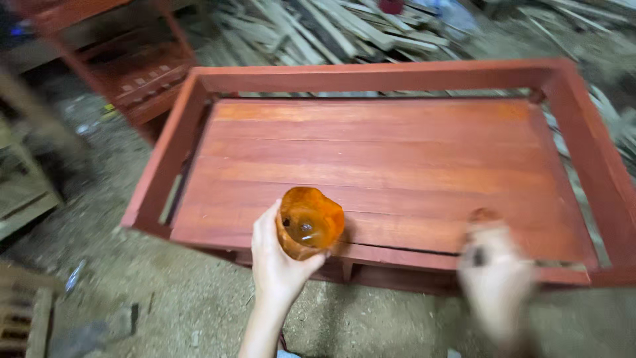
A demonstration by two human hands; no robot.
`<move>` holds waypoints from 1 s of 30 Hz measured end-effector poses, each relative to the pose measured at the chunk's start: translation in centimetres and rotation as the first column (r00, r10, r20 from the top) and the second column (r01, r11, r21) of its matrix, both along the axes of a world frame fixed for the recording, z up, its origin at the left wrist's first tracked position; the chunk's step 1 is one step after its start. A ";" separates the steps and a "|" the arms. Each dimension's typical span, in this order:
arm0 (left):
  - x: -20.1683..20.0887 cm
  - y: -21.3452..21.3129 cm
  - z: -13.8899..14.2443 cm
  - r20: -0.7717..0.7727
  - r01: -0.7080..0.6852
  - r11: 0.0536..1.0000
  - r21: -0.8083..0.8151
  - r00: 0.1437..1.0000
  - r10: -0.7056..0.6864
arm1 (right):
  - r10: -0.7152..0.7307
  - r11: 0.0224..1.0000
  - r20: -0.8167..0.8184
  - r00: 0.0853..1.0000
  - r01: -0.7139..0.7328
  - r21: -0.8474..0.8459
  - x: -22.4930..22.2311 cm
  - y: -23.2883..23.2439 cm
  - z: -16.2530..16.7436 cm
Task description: The person applies an orange wood stain to a slatted wooden tray-like furniture frame, wiping the liquid over the surface with a cloth-wrapped pad by hand. They periodically dip the pad into a stain container, briefly walk to a side table to open a bottle and refill the container, then resume wiping the furniture surface.
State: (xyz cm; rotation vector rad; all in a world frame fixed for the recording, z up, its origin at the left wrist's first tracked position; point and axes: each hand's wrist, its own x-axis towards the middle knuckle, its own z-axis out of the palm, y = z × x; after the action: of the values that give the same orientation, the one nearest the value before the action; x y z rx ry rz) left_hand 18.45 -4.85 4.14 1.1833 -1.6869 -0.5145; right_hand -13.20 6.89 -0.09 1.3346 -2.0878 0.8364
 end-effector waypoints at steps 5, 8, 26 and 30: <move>2.9 1.1 0.6 0.009 -0.159 0.987 -0.034 0.987 0.160 | 0.434 0.886 0.077 0.898 -0.441 0.147 12.8 -7.5 -2.9; 5.5 2.1 0.8 0.025 -0.257 0.966 -0.027 0.966 0.258 | 0.666 0.726 0.142 0.732 -0.680 0.104 17.8 -12.3 -3.1; 23.1 4.1 -0.8 0.033 -0.769 0.639 0.029 0.640 0.768 | 0.770 0.330 0.636 -0.056 -0.818 -0.471 37.0 -19.5 -0.2; 28.6 5.1 -0.9 0.046 -0.841 0.534 0.089 0.539 0.841 | 0.748 0.204 0.631 -0.203 -0.835 -0.511 43.4 -19.6 0.1</move>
State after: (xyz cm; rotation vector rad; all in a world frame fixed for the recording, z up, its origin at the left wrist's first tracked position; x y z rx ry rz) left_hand 47.09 0.20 3.19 1.8905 -0.8751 0.0328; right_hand 30.22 -12.70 -0.01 2.8974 -1.3377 2.3670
